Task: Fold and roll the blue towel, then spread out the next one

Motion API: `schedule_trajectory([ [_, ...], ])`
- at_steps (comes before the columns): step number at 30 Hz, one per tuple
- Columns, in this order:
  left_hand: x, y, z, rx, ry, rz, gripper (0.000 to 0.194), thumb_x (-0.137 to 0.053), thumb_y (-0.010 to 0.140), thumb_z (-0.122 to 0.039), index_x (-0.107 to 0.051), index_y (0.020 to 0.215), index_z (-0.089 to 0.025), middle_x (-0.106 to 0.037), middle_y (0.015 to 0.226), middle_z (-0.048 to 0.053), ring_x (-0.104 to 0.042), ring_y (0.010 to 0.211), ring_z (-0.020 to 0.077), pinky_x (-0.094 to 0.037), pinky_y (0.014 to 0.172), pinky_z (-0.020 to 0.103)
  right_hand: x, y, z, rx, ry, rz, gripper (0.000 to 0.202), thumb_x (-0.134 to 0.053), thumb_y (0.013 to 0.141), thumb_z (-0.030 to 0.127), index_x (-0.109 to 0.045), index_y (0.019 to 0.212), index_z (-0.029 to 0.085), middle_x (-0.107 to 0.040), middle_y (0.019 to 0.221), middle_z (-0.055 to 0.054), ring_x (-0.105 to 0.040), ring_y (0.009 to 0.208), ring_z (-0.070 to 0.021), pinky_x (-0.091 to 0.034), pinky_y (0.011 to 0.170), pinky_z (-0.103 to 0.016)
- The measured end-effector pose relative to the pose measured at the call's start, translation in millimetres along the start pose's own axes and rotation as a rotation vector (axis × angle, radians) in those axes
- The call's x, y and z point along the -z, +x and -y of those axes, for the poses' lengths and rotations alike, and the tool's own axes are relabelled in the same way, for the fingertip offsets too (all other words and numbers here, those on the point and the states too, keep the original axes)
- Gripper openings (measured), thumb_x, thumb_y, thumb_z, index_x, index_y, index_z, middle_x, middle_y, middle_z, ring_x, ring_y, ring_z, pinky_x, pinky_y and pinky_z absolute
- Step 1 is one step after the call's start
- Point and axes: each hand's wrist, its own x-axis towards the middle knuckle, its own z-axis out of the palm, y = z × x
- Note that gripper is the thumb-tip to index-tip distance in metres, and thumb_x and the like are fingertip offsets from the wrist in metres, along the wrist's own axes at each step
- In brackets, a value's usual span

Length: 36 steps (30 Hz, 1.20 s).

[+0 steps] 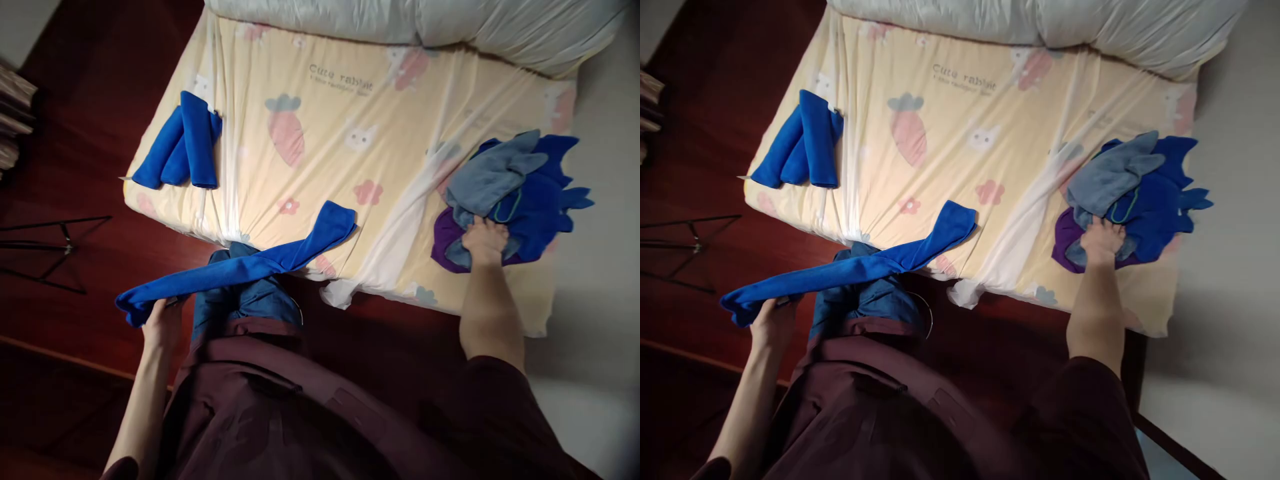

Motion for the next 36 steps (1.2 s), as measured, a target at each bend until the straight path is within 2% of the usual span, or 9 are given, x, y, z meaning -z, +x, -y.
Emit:
schedule_trajectory([
  [3,-1.5,5.9,2.8,-0.001,-0.052,-0.104,0.048,-0.075,0.077,-0.066,-0.062,0.077,-0.02,-0.078,0.098,0.011,-0.07,0.118,0.0379,-0.06,0.095,0.057,-1.8,9.0,11.4,-0.055,-0.026,0.093,0.052,-0.045,0.105,0.02,-0.047,0.156,0.013,-0.048,0.153,-0.029,-0.031,0.151,-0.0348,-0.022,0.115,-0.054],
  [8,10.9,0.5,9.3,0.003,-0.093,-0.091,0.043,-0.084,0.07,-0.053,-0.059,0.072,-0.017,-0.077,0.097,0.007,-0.072,0.111,0.0327,-0.055,0.101,0.054,4.2,-28.4,89.3,-0.075,-0.06,0.109,0.05,-0.052,0.102,0.021,-0.056,0.146,-0.002,-0.039,0.155,-0.04,-0.03,0.151,-0.0426,-0.029,0.111,-0.058],
  [13,43.3,-10.4,13.1,0.043,-0.158,-0.015,0.051,-0.095,0.054,-0.045,-0.069,0.088,-0.017,-0.076,0.104,0.006,-0.071,0.11,0.028,-0.056,0.103,0.042,-4.4,-151.5,187.6,0.508,0.246,-0.18,0.039,-0.053,0.101,0.025,-0.068,0.134,0.012,-0.055,0.148,-0.022,-0.047,0.136,-0.0365,-0.038,0.114,-0.055],
  [17,74.1,-8.8,6.8,0.091,-0.17,0.206,0.076,-0.095,0.05,-0.062,-0.074,0.106,-0.015,-0.076,0.108,0.012,-0.072,0.106,0.0328,-0.061,0.088,0.039,-26.3,-256.7,263.1,1.142,0.537,0.007,0.035,-0.062,0.1,0.03,-0.07,0.133,0.023,-0.067,0.134,-0.013,-0.057,0.124,-0.0312,-0.046,0.109,-0.047],
  [21,93.9,-6.4,5.2,0.096,-0.209,0.219,0.088,-0.071,0.059,-0.091,-0.078,0.101,-0.013,-0.076,0.09,0.014,-0.072,0.08,0.0293,-0.06,0.066,0.038,-47.6,-309.0,315.5,1.23,0.558,0.019,0.039,-0.067,0.098,0.022,-0.067,0.137,0.023,-0.068,0.132,-0.012,-0.058,0.119,-0.0308,-0.048,0.101,-0.047],
  [24,105.7,-9.2,11.6,-0.037,-0.013,0.073,0.056,-0.086,0.062,-0.069,-0.077,0.08,-0.016,-0.074,0.079,0.008,-0.067,0.075,0.0225,-0.057,0.069,0.033,-51.6,-318.7,334.0,1.109,0.543,-0.04,0.03,-0.061,0.097,0.013,-0.073,0.123,0.021,-0.072,0.121,-0.013,-0.059,0.113,-0.0304,-0.047,0.097,-0.047],
  [27,119.7,-13.8,16.9,-0.105,0.074,-0.024,0.038,-0.093,0.06,-0.046,-0.076,0.079,-0.017,-0.073,0.081,0.006,-0.066,0.077,0.0202,-0.056,0.075,0.031,-40.4,-325.7,337.7,1.062,0.631,-0.08,0.025,-0.056,0.098,0.011,-0.076,0.111,0.022,-0.075,0.114,-0.011,-0.062,0.11,-0.0297,-0.048,0.097,-0.047],
  [32,149.9,-13.1,15.1,-0.114,-0.055,-0.29,0.046,-0.09,0.059,-0.044,-0.07,0.089,-0.015,-0.064,0.073,0.0,-0.052,0.062,0.0112,-0.043,0.061,0.024,-6.2,-362.0,327.8,1.063,0.954,-0.146,0.023,-0.053,0.103,0.022,-0.075,0.11,0.025,-0.079,0.115,-0.008,-0.071,0.109,-0.0271,-0.052,0.1,-0.049],
  [36,179.4,-4.3,6.0,-0.153,-0.11,-0.376,0.053,-0.09,0.054,-0.045,-0.065,0.093,-0.018,-0.059,0.074,-0.003,-0.047,0.061,0.0108,-0.036,0.061,0.025,4.4,-402.6,326.6,1.085,1.101,-0.155,0.021,-0.056,0.101,0.026,-0.077,0.104,0.031,-0.079,0.115,-0.007,-0.073,0.109,-0.0277,-0.057,0.099,-0.052],
])
